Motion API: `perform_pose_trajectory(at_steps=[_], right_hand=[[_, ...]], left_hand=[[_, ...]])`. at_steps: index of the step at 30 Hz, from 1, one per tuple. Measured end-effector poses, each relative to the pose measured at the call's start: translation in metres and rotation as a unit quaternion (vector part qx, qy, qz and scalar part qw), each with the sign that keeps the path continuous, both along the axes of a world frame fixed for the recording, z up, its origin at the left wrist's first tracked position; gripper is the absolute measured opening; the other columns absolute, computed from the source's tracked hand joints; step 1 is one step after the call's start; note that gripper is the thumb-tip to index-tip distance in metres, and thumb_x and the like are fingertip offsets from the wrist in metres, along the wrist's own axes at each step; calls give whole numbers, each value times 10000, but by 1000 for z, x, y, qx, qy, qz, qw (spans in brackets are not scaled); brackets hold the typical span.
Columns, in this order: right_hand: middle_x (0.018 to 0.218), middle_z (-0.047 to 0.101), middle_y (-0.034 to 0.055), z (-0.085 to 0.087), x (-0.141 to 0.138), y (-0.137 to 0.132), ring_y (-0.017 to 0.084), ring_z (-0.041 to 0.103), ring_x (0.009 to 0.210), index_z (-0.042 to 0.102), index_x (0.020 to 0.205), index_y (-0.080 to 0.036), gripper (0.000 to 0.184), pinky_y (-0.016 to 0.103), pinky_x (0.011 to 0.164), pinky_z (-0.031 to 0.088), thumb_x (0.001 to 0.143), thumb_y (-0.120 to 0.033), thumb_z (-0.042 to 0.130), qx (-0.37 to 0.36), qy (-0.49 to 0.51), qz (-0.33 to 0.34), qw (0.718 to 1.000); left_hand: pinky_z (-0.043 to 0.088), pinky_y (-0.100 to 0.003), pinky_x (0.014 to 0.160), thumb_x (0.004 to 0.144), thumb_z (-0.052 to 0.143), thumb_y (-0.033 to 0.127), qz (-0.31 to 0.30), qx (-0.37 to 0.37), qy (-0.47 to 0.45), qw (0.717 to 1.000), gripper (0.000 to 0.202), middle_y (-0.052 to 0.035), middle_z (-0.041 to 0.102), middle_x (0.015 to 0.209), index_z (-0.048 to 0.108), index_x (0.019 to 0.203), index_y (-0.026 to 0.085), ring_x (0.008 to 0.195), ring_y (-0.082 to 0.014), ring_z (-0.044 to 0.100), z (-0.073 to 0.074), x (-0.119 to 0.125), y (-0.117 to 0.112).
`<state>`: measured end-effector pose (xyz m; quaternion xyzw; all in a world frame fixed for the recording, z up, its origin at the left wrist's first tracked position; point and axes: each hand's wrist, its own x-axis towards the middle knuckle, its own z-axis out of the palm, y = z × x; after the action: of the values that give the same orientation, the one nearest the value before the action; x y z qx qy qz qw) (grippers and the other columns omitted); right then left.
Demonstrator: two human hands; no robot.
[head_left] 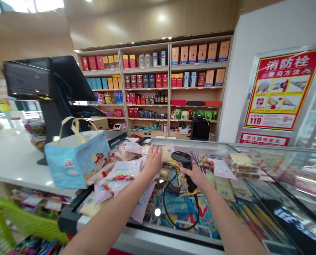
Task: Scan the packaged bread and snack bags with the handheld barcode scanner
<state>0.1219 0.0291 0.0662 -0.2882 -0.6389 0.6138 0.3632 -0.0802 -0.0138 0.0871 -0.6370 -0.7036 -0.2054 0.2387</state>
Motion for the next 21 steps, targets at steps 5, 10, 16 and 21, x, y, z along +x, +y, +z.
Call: perform_pose_trajectory(at_steps=[5,10,16,21], right_hand=[[490,523,-53,-12,-8,1,97,467,364,485,668,-201,306,233,363,403,651,-418,700,1,2,23,1000],[505,527,-62,-17,-8,5,99,472,367,511,742,-206,295,227,364,401,645,-400,711,-22,-5,-2,1000],[500,526,-57,-18,-10,4,96,471,368,504,716,-202,309,225,360,399,648,-437,692,-20,-24,-11,999],[482,525,-51,-18,-11,2,89,463,360,516,704,-195,298,217,362,397,659,-446,670,-30,-42,-6,999]], left_hand=[[248,-452,1150,645,712,141,-2,-43,-70,997,692,-147,494,1345,451,1286,153,1393,-296,308,-18,-17,8],[306,-423,1111,725,709,362,29,-97,-101,990,418,-161,492,1365,614,1082,165,1350,-309,381,-23,-20,10],[254,-596,1065,828,576,469,194,-77,-93,974,594,-275,584,1233,534,1269,72,1292,-416,425,-19,-11,5],[203,-640,1067,795,640,319,176,-125,-135,967,664,-193,646,1180,408,1400,174,1215,-343,523,-15,-10,3]])
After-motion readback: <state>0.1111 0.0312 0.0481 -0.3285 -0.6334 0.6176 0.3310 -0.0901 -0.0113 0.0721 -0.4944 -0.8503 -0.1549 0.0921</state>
